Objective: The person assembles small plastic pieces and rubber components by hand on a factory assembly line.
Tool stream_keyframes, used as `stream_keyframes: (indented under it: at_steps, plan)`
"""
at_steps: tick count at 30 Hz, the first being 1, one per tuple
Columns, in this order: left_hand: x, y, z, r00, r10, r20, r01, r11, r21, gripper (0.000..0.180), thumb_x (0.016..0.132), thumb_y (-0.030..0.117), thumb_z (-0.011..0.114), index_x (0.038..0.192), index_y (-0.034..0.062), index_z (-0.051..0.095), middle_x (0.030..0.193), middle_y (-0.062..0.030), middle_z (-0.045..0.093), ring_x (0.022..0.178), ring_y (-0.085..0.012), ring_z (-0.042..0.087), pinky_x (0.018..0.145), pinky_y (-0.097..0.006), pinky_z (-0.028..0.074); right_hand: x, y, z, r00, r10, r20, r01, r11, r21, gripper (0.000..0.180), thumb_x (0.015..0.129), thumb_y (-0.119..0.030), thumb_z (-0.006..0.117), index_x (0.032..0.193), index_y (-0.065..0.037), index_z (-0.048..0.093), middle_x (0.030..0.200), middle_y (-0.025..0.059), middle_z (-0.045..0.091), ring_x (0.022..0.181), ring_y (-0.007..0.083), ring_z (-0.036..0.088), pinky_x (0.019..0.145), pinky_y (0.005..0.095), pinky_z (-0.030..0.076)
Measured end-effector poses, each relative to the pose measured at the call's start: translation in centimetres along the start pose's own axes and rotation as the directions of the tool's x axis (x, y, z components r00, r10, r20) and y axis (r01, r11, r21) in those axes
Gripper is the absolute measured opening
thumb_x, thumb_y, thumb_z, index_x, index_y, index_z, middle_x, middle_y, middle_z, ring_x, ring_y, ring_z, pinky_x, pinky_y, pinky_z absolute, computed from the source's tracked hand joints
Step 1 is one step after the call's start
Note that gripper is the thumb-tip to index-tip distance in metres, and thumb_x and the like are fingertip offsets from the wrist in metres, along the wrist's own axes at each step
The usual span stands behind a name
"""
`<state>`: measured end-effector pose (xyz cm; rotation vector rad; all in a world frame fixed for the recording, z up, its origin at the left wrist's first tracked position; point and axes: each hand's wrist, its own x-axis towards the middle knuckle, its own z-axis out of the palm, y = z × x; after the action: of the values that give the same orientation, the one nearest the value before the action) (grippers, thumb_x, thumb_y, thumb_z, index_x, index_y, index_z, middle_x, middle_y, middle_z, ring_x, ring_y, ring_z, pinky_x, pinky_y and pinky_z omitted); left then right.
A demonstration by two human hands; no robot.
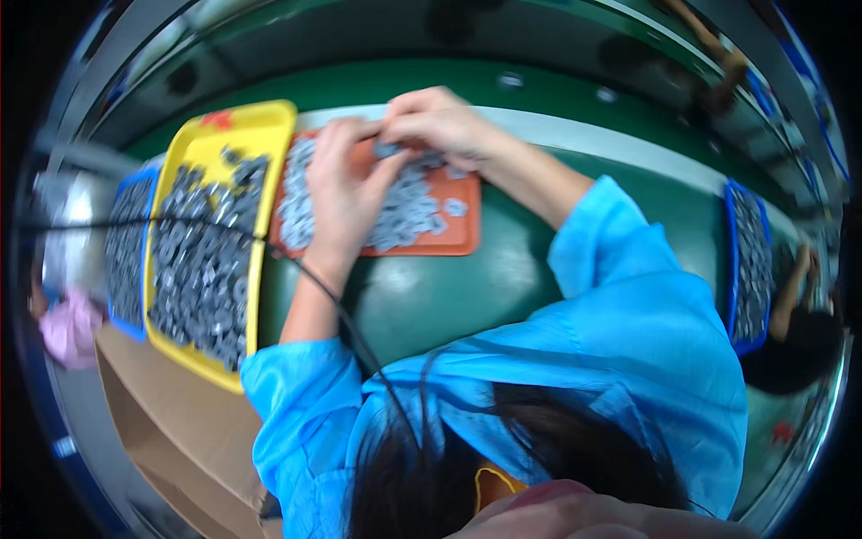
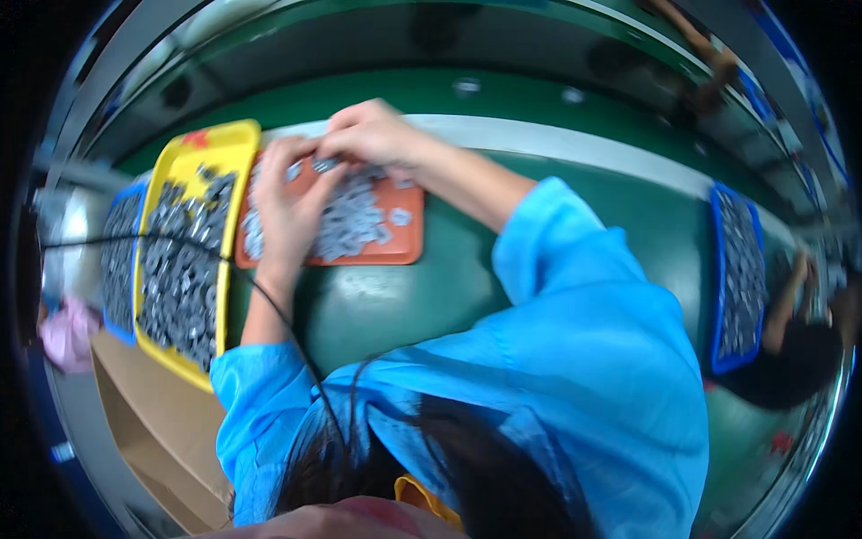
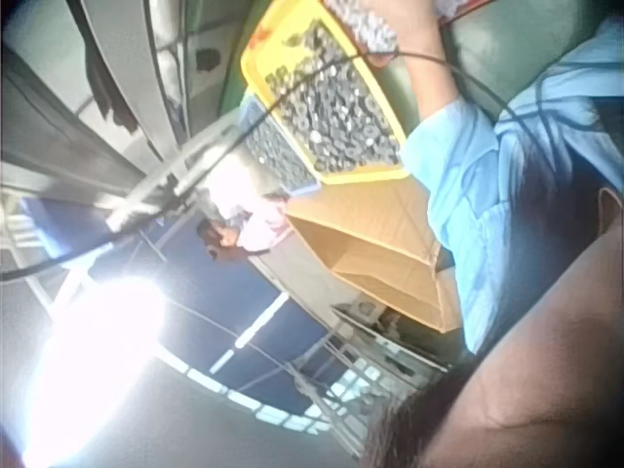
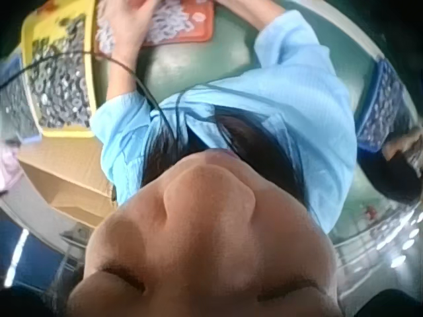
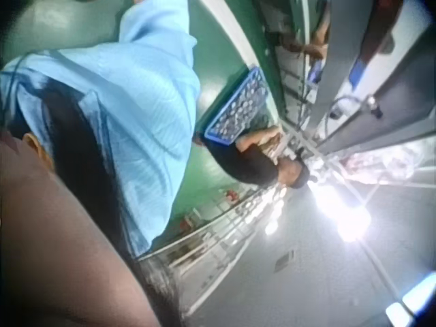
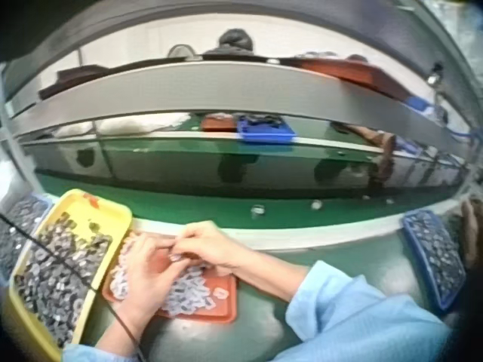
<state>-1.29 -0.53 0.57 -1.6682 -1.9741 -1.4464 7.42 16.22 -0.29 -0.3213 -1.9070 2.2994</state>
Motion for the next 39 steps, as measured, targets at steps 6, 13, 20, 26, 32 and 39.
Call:
stream_keyframes:
  at_steps: [6,13,20,26,32,39]
  plan:
    - [-0.3,-0.6,1.0,0.97,0.006,0.243,0.038,0.984,-0.175,0.037,0.072,0.008,0.089,0.105,0.0032,0.072,0.106,-0.0118,0.068,0.106,-0.0302,0.063,0.096,-0.04,0.048,-3.8,-0.4,-2.9,0.976,0.161,0.147,-0.16,0.987,-0.014,0.016,0.088,-0.008,0.078,0.1,-0.002,0.068,0.083,0.0052,0.074,0.071,0.0105,0.07,0.065,0.0229,0.056]
    - [0.3,2.0,1.3,0.958,-0.008,0.286,0.05,0.989,-0.138,0.038,0.075,0.004,0.087,0.11,0.0022,0.072,0.111,-0.009,0.066,0.111,-0.0243,0.061,0.103,-0.037,0.045,-6.9,-2.7,-2.5,0.994,-0.059,0.09,0.088,0.931,-0.354,0.017,0.088,-0.007,0.077,0.1,0.002,0.069,0.08,0.0046,0.073,0.069,0.0088,0.066,0.065,0.0237,0.053]
    - [1.5,6.6,7.9,0.987,0.116,0.113,-0.12,0.992,0.035,0.037,0.076,0.005,0.087,0.108,0.0011,0.068,0.109,-0.0124,0.065,0.108,-0.0278,0.063,0.096,-0.038,0.049,-9.6,-0.6,-7.4,0.991,-0.132,0.001,0.127,0.957,0.261,0.017,0.092,-0.006,0.074,0.107,0.001,0.068,0.1,0.0084,0.075,0.089,0.0128,0.072,0.082,0.0264,0.058]
    - [2.4,9.8,13.6,0.973,0.087,0.215,-0.098,0.994,0.04,0.045,0.083,0.008,0.082,0.123,0.0032,0.062,0.124,-0.0155,0.058,0.117,-0.0323,0.059,0.102,-0.04,0.047,-13.9,-1.0,-14.5,0.996,-0.037,-0.08,0.052,0.98,0.191,0.023,0.091,-0.01,0.075,0.111,-0.003,0.068,0.102,0.0046,0.07,0.096,0.0111,0.066,0.085,0.0279,0.053]
    - [1.1,9.5,15.0,0.923,0.106,0.371,-0.112,0.994,-0.005,0.045,0.08,0.005,0.081,0.122,0.005,0.063,0.124,-0.0154,0.057,0.117,-0.0353,0.056,0.101,-0.044,0.046,-15.8,-0.6,-25.8,0.829,-0.273,-0.489,-0.23,0.63,-0.742,0.036,0.085,-0.024,0.081,0.111,-0.002,0.07,0.098,0.0115,0.075,0.092,0.0192,0.07,0.084,0.0318,0.055]
    - [1.5,11.5,14.1,0.847,0.067,0.528,-0.1,0.994,0.035,0.034,0.08,0.0,0.078,0.112,0.0046,0.067,0.124,-0.0135,0.059,0.118,-0.0323,0.058,0.101,-0.042,0.047,-21.1,-4.0,-43.3,0.461,-0.77,-0.442,-0.569,0.126,-0.813,0.025,0.093,-0.027,0.065,0.097,-0.006,0.078,0.09,0.0187,0.076,0.086,0.0331,0.075,0.078,0.045,0.058]
